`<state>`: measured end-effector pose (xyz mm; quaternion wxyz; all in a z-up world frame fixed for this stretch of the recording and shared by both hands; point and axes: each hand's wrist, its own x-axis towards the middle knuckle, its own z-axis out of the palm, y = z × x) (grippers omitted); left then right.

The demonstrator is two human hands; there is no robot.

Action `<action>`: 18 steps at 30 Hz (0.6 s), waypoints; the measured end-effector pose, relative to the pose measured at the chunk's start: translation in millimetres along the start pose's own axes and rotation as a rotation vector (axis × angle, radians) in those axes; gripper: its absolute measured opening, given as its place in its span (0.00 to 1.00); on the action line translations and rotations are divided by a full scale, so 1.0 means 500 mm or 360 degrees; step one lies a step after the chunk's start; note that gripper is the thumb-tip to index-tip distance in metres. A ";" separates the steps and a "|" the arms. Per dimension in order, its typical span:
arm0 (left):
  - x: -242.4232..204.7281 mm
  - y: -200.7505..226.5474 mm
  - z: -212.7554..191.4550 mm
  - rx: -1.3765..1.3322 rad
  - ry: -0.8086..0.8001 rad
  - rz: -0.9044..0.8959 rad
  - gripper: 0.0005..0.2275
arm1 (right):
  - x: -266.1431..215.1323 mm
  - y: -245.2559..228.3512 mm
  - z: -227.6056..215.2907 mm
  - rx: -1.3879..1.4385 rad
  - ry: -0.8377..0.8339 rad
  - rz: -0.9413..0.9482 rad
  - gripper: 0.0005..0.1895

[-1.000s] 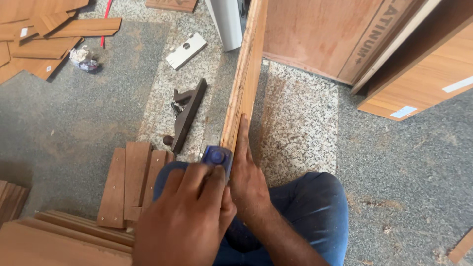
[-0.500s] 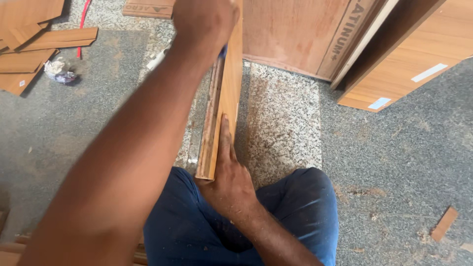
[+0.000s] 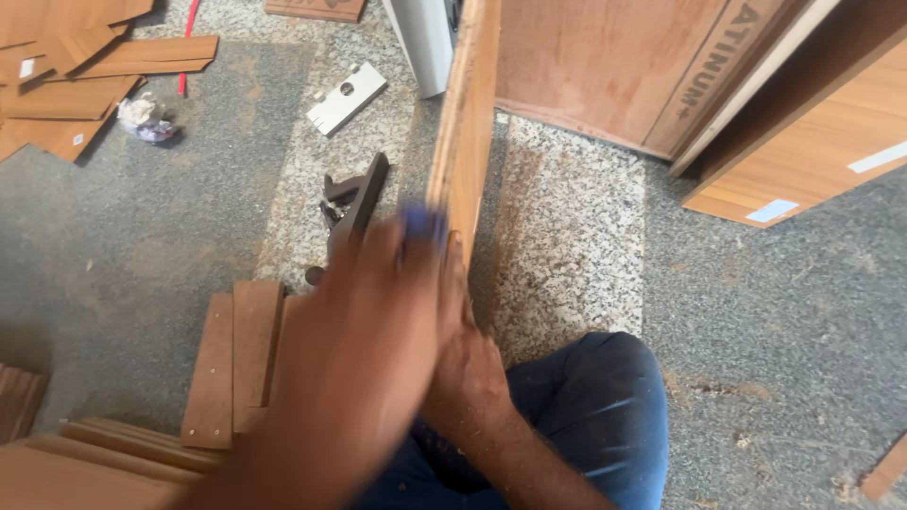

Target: The person sands the edges of a wooden panel by hand using a piece of sandpaper.

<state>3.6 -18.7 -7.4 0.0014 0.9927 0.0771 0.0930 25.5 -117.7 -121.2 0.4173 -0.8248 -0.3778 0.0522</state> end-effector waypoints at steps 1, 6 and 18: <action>0.070 -0.001 0.012 0.0109 -0.0002 -0.0002 0.12 | -0.004 0.000 0.002 0.0121 0.0209 -0.0071 0.48; 0.438 -0.067 0.173 0.0051 0.0359 -0.0104 0.10 | -0.011 -0.001 0.020 -0.0051 0.0346 -0.0171 0.49; 0.039 0.002 -0.032 -0.0052 0.0266 0.0149 0.15 | 0.018 -0.016 -0.018 -0.0092 -0.0350 0.0335 0.49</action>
